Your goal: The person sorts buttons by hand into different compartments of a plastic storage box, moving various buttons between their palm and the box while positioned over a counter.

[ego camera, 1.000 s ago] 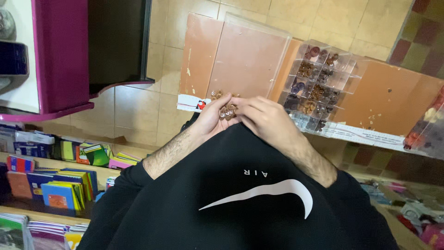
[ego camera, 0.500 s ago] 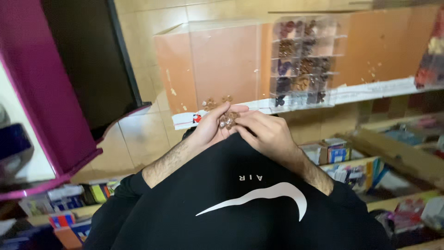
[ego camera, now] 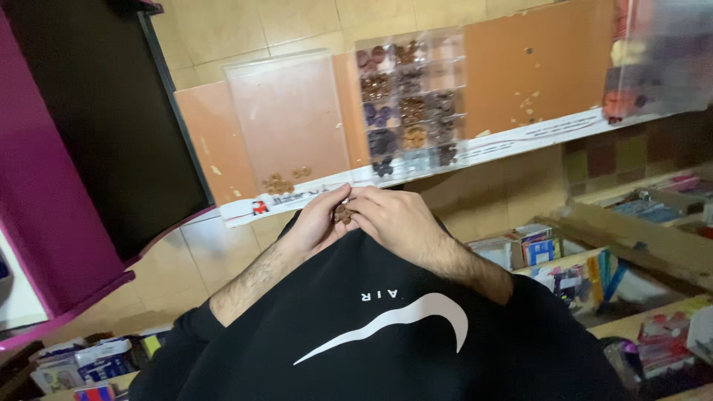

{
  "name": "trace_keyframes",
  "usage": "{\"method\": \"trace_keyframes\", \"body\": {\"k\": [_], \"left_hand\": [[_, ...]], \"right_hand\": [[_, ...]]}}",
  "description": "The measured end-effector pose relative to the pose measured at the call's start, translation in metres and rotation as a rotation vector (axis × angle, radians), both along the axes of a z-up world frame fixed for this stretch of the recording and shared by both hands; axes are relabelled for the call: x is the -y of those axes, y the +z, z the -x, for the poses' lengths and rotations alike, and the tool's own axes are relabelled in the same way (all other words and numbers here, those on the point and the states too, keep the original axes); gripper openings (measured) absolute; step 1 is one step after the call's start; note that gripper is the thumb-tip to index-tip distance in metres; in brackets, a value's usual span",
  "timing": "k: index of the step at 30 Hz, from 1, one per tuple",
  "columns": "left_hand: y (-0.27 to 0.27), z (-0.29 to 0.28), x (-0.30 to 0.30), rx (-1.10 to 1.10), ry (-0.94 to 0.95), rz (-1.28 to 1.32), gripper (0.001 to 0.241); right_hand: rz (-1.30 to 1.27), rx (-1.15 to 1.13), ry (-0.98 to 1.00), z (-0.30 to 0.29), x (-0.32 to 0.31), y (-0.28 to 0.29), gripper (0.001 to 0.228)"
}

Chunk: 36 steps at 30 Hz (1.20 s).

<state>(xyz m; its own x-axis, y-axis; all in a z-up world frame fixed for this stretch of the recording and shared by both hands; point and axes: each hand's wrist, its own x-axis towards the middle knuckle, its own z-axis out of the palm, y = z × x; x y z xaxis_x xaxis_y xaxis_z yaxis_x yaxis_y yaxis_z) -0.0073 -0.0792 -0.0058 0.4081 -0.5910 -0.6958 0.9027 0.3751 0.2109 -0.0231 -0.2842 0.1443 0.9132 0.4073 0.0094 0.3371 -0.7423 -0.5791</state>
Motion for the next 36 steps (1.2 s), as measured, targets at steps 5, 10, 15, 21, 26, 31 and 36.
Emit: {"method": "trace_keyframes", "body": {"k": [5, 10, 15, 21, 26, 31, 36], "left_hand": [[0.002, 0.025, 0.048, 0.025, 0.087, -0.079, 0.040], [0.050, 0.042, 0.106, 0.026, 0.200, -0.108, 0.041], [0.001, 0.078, 0.136, 0.011, 0.278, -0.125, 0.048], [-0.015, 0.101, 0.159, -0.032, 0.323, -0.141, 0.046], [0.026, 0.083, 0.161, 0.007, 0.315, -0.131, 0.050], [0.035, 0.059, 0.143, 0.100, 0.241, -0.095, 0.059], [0.078, 0.012, 0.142, 0.079, 0.256, 0.008, 0.058]], "right_hand": [[-0.058, 0.041, 0.102, 0.012, 0.059, -0.013, 0.010], [-0.141, 0.089, 0.186, 0.024, 0.109, -0.026, 0.008], [-0.198, 0.090, 0.217, 0.030, 0.145, -0.038, 0.009], [-0.184, 0.037, 0.268, 0.033, 0.165, -0.034, 0.012], [-0.174, 0.031, 0.300, 0.026, 0.166, -0.026, 0.014], [-0.304, 0.024, 0.243, 0.015, 0.155, -0.022, 0.006], [-0.465, 0.059, -0.001, 0.002, 0.150, -0.018, 0.015]]}}
